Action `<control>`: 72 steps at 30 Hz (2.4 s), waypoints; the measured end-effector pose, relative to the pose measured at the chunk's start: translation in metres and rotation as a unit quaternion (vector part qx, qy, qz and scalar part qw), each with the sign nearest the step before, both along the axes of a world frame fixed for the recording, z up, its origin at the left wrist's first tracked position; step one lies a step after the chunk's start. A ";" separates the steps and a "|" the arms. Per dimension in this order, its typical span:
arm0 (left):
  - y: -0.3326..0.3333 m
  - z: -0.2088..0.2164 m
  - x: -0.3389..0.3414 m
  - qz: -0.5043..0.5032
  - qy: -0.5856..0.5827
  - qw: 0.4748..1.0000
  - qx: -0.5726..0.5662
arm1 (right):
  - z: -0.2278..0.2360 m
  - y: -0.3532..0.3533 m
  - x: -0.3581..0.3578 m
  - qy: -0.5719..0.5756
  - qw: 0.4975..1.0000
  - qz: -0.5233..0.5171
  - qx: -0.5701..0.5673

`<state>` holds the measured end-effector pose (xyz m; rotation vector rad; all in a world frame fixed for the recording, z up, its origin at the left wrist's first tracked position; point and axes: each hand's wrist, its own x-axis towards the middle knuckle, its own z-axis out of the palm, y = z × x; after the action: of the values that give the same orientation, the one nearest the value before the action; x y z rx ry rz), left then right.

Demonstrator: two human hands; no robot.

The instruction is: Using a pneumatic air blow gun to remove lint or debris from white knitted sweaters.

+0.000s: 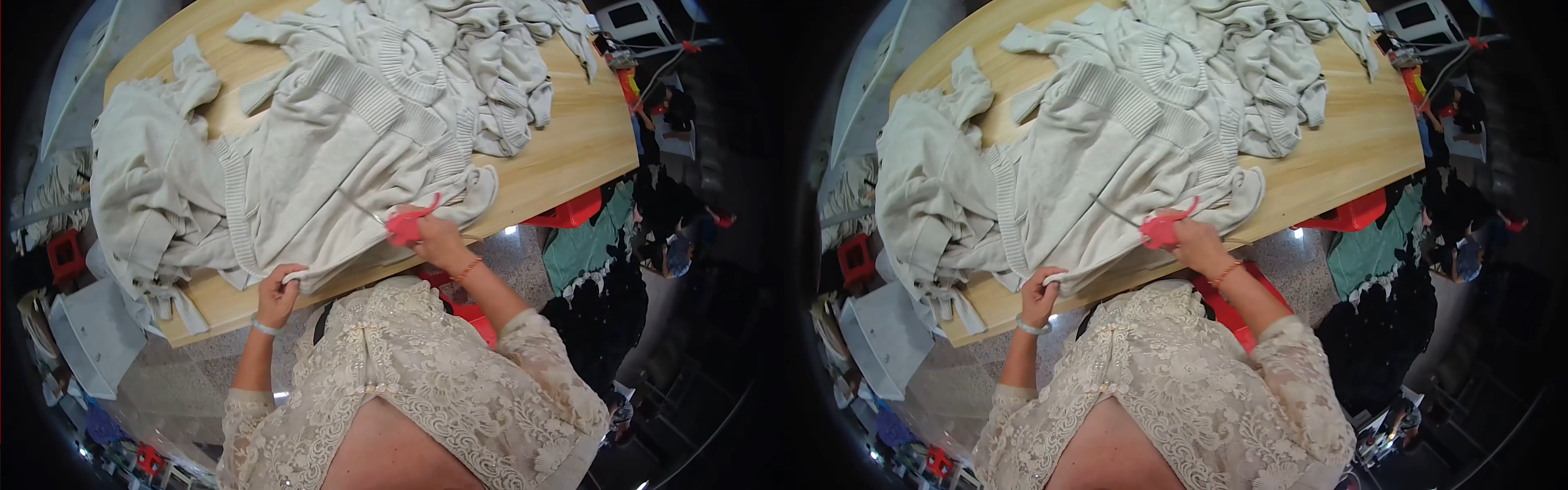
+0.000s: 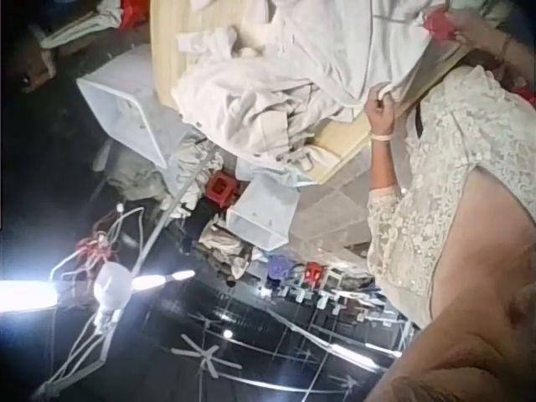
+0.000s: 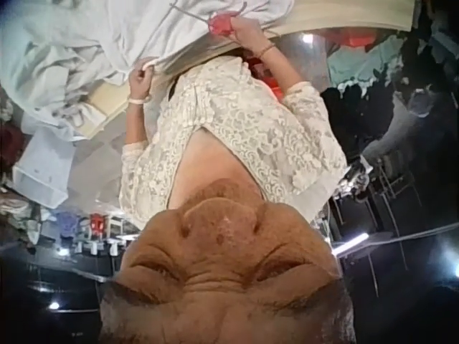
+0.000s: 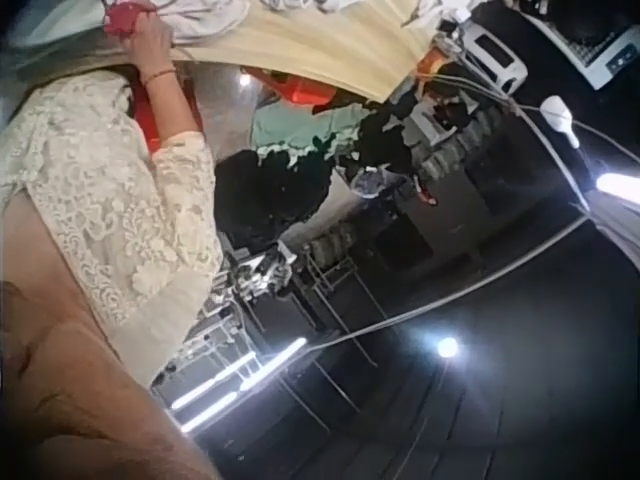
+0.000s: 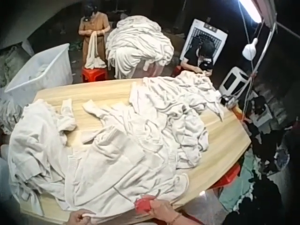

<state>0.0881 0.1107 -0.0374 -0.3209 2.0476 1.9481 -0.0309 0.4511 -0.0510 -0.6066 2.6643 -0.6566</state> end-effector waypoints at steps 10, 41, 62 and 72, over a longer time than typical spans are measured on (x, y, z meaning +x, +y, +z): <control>-0.080 -0.014 0.061 0.072 -0.171 0.981 0.052 | 0.022 0.089 -0.051 -0.055 0.994 -0.016 0.094; 0.199 -0.113 -0.183 -0.275 0.379 0.781 -0.412 | 0.069 0.110 -0.032 -0.079 0.984 -0.072 0.142; 0.095 -0.089 -0.073 -0.126 0.248 0.847 -0.453 | 0.065 0.001 -0.046 -0.089 0.985 0.146 0.027; 0.000 -0.100 0.002 0.073 0.179 0.911 -0.364 | 0.057 -0.080 -0.022 -0.181 0.942 0.271 0.077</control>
<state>0.0904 0.1108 -0.1376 -0.2857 3.0314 1.2883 -0.0529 0.3715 0.0056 -1.0097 2.0490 -0.3502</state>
